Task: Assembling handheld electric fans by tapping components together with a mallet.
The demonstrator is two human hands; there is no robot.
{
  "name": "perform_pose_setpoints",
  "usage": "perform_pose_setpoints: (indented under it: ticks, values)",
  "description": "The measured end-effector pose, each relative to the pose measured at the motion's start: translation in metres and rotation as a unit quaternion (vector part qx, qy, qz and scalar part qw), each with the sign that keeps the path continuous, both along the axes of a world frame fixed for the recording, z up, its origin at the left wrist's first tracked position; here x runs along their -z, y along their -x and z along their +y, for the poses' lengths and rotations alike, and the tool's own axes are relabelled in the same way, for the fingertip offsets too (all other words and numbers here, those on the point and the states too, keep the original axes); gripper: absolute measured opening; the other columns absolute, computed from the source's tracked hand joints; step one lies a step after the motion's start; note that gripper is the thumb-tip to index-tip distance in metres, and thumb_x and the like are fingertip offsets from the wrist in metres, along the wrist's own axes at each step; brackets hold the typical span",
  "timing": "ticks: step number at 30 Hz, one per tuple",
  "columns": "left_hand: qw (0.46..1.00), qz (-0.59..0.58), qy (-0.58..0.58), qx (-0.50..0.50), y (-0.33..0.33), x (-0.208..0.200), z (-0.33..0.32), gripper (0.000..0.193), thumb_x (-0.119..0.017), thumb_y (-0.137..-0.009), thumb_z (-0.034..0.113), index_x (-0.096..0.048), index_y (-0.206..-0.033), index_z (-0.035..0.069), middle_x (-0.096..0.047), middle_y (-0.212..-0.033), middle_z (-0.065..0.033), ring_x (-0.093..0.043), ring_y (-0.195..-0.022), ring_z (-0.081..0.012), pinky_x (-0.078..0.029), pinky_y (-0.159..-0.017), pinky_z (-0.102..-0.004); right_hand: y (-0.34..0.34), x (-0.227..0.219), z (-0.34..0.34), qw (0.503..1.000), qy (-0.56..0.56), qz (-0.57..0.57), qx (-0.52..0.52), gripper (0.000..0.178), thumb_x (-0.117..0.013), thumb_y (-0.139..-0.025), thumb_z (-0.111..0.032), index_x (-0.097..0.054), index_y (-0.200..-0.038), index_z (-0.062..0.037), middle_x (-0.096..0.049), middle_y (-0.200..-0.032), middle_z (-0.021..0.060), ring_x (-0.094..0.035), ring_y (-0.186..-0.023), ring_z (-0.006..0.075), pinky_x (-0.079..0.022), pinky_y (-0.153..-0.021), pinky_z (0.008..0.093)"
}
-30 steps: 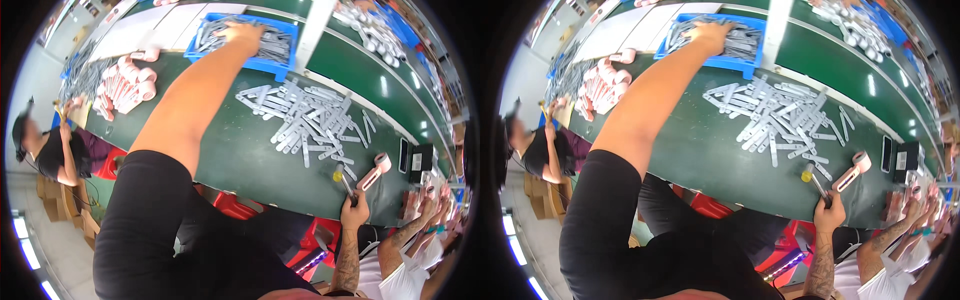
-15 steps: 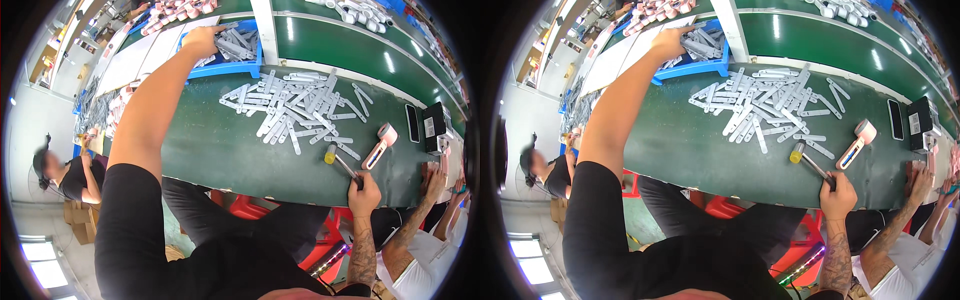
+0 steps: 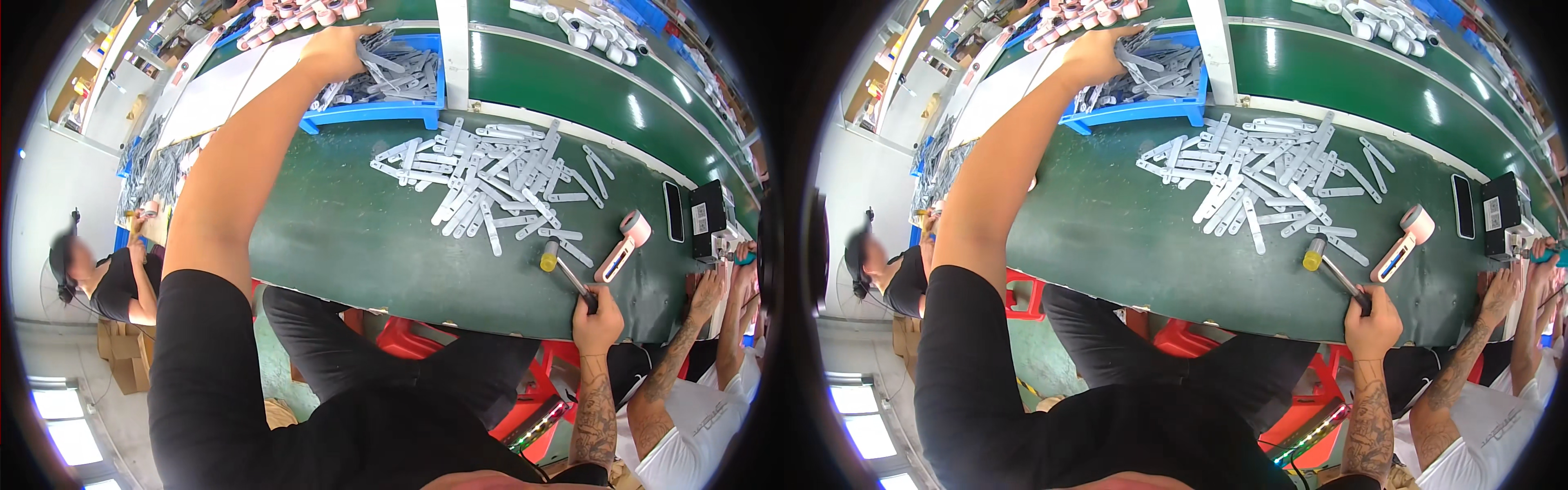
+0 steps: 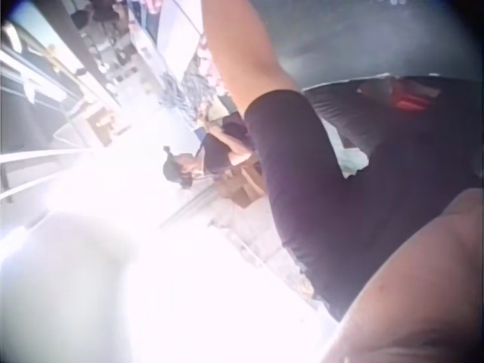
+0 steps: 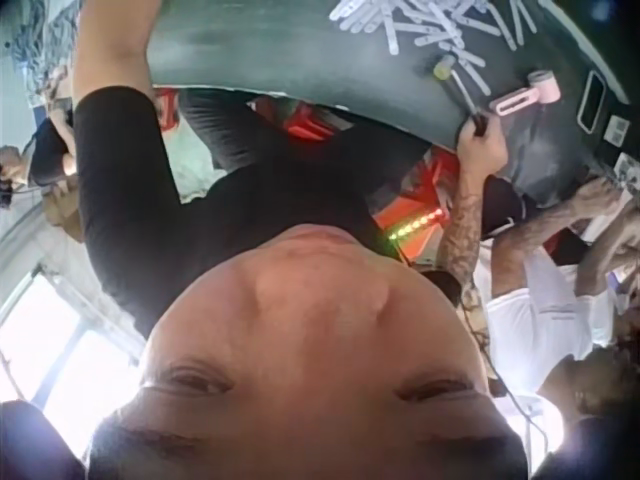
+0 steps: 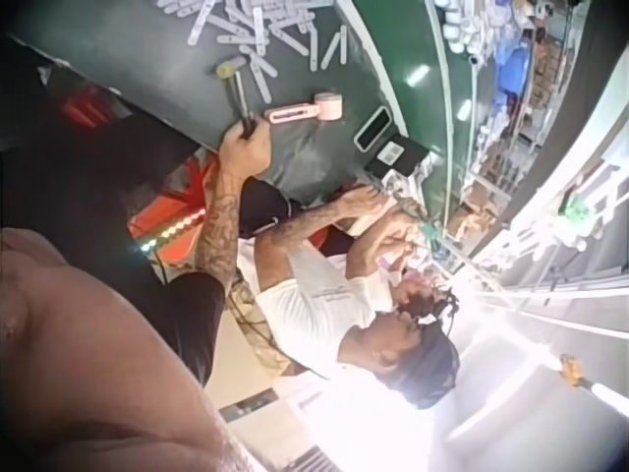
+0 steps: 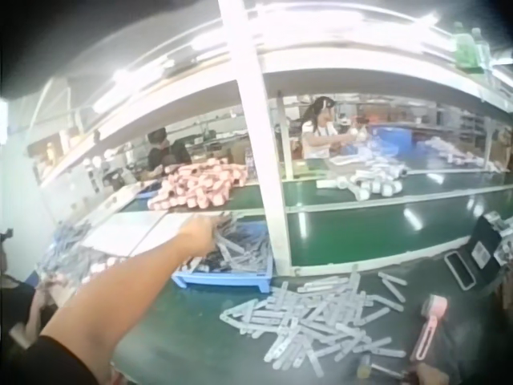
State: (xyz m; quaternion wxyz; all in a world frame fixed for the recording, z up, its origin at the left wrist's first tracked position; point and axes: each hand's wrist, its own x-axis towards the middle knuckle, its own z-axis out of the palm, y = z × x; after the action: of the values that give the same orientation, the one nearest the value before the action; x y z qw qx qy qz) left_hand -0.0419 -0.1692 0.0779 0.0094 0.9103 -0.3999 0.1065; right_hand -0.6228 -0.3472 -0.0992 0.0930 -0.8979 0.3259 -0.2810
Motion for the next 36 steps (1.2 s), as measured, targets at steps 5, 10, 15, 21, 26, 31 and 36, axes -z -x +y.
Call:
perform_pose_setpoints:
  ticks: [5, 10, 15, 21, 26, 31, 36]
  values:
    - [1.000, -0.015, 0.005, 0.019, -0.003, -0.012, 0.008, 0.086, -0.091, -0.079, 0.028, -0.061, -0.158, 0.040, -0.081, -0.118, -0.0149, -0.078, -0.110, -0.0336, -0.063, -0.097, -0.0476, -0.001, -0.002, 0.001, 1.000, 0.007, -0.002, -0.002, 0.011, -0.079, -0.091, -0.012, -0.069, -0.094, -0.0099, -0.068, -0.077, 0.0130, -0.069, -0.070, 0.0372, -0.051, -0.062, 0.0472]
    - [0.998, -0.039, 0.001, 0.038, 0.008, -0.026, 0.007, 0.088, -0.093, -0.078, 0.022, -0.061, -0.158, 0.041, -0.081, -0.119, -0.0152, -0.079, -0.107, -0.0338, -0.063, -0.095, -0.0470, 0.001, -0.003, 0.002, 1.000, -0.007, 0.005, 0.012, 0.011, -0.080, -0.091, -0.013, -0.069, -0.094, -0.0100, -0.068, -0.078, 0.0133, -0.069, -0.070, 0.0374, -0.051, -0.062, 0.0469]
    - [0.995, -0.073, -0.011, 0.068, 0.011, -0.042, 0.020, 0.090, -0.091, -0.078, 0.015, -0.061, -0.157, 0.045, -0.082, -0.106, -0.0153, -0.080, -0.098, -0.0341, -0.063, -0.088, -0.0463, -0.004, -0.005, 0.001, 1.000, 0.004, -0.006, 0.002, 0.012, -0.079, -0.092, -0.015, -0.069, -0.094, -0.0101, -0.068, -0.079, 0.0129, -0.069, -0.070, 0.0372, -0.052, -0.062, 0.0467]
    - [0.987, -0.066, -0.030, 0.142, 0.073, -0.063, 0.031, 0.087, -0.084, -0.078, 0.003, -0.066, -0.154, 0.040, -0.080, -0.099, -0.0162, -0.078, -0.092, -0.0356, -0.061, -0.084, -0.0464, -0.002, -0.007, 0.002, 1.000, 0.018, -0.010, -0.005, 0.012, -0.081, -0.089, -0.015, -0.070, -0.095, -0.0113, -0.070, -0.079, 0.0121, -0.070, -0.071, 0.0359, -0.053, -0.063, 0.0454]
    - [0.975, -0.042, -0.051, 0.212, 0.165, -0.066, 0.016, 0.072, -0.084, -0.077, 0.004, -0.075, -0.144, 0.025, -0.082, -0.101, -0.0183, -0.079, -0.091, -0.0372, -0.064, -0.085, -0.0472, -0.001, -0.008, 0.002, 1.000, 0.016, -0.014, -0.001, 0.011, -0.079, -0.089, -0.014, -0.070, -0.095, -0.0124, -0.071, -0.081, 0.0107, -0.071, -0.072, 0.0350, -0.054, -0.063, 0.0453]
    - [0.977, -0.019, -0.099, 0.186, 0.224, -0.022, -0.030, 0.071, -0.083, -0.078, 0.004, -0.074, -0.145, 0.027, -0.081, -0.111, -0.0174, -0.078, -0.105, -0.0380, -0.063, -0.090, -0.0492, -0.001, -0.005, 0.003, 1.000, 0.007, -0.024, 0.002, 0.013, -0.080, -0.089, -0.015, -0.072, -0.098, -0.0122, -0.073, -0.084, 0.0122, -0.073, -0.077, 0.0362, -0.055, -0.066, 0.0448]
    - [0.976, 0.014, -0.169, 0.139, 0.267, 0.036, -0.080, 0.068, -0.077, -0.087, 0.010, -0.069, -0.151, 0.030, -0.081, -0.122, -0.0138, -0.078, -0.112, -0.0362, -0.065, -0.093, -0.0493, 0.000, -0.001, 0.003, 0.997, 0.043, -0.069, -0.006, 0.013, -0.081, -0.089, -0.018, -0.070, -0.092, -0.0132, -0.075, -0.084, 0.0069, -0.073, -0.072, 0.0321, -0.055, -0.062, 0.0437]
